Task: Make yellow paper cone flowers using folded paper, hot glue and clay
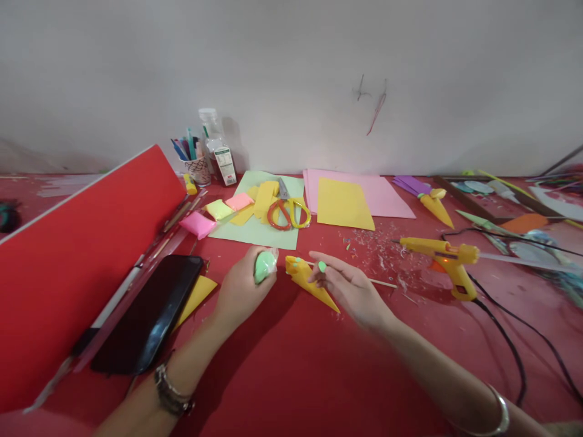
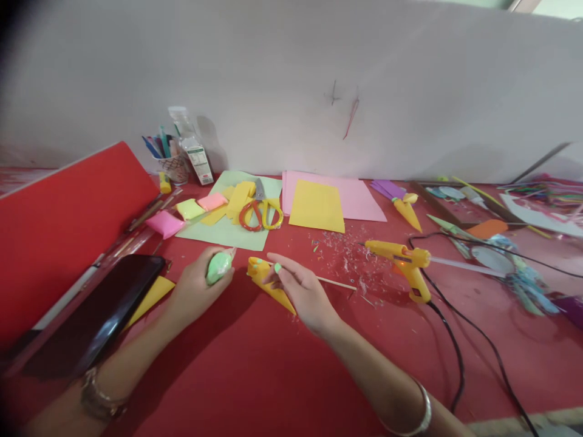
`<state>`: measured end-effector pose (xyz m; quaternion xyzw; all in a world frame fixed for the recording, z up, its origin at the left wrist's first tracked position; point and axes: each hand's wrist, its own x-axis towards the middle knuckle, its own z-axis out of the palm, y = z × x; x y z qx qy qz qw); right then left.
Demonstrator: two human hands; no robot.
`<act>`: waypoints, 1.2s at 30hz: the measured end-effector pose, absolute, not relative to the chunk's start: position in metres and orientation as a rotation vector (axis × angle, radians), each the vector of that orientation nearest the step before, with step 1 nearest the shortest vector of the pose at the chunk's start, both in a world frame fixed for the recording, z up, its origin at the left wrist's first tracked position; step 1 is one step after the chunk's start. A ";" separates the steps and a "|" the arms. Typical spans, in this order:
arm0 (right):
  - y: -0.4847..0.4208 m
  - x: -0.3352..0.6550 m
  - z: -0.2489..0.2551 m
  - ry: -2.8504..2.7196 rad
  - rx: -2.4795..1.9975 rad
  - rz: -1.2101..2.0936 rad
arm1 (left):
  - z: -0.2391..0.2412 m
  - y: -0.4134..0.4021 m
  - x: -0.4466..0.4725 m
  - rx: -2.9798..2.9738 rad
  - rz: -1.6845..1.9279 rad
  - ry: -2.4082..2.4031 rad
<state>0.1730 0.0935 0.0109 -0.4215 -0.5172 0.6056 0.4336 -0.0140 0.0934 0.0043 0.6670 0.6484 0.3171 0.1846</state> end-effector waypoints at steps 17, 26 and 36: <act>0.097 0.174 0.011 -1.260 -1.185 1.398 | 0.004 0.094 -0.014 1.902 0.897 1.825; 0.097 0.175 0.010 -1.130 -1.128 1.478 | 0.006 0.093 -0.014 1.895 0.878 1.822; 0.095 0.177 0.016 -1.280 -1.082 1.505 | 0.003 0.095 -0.014 1.915 0.869 1.832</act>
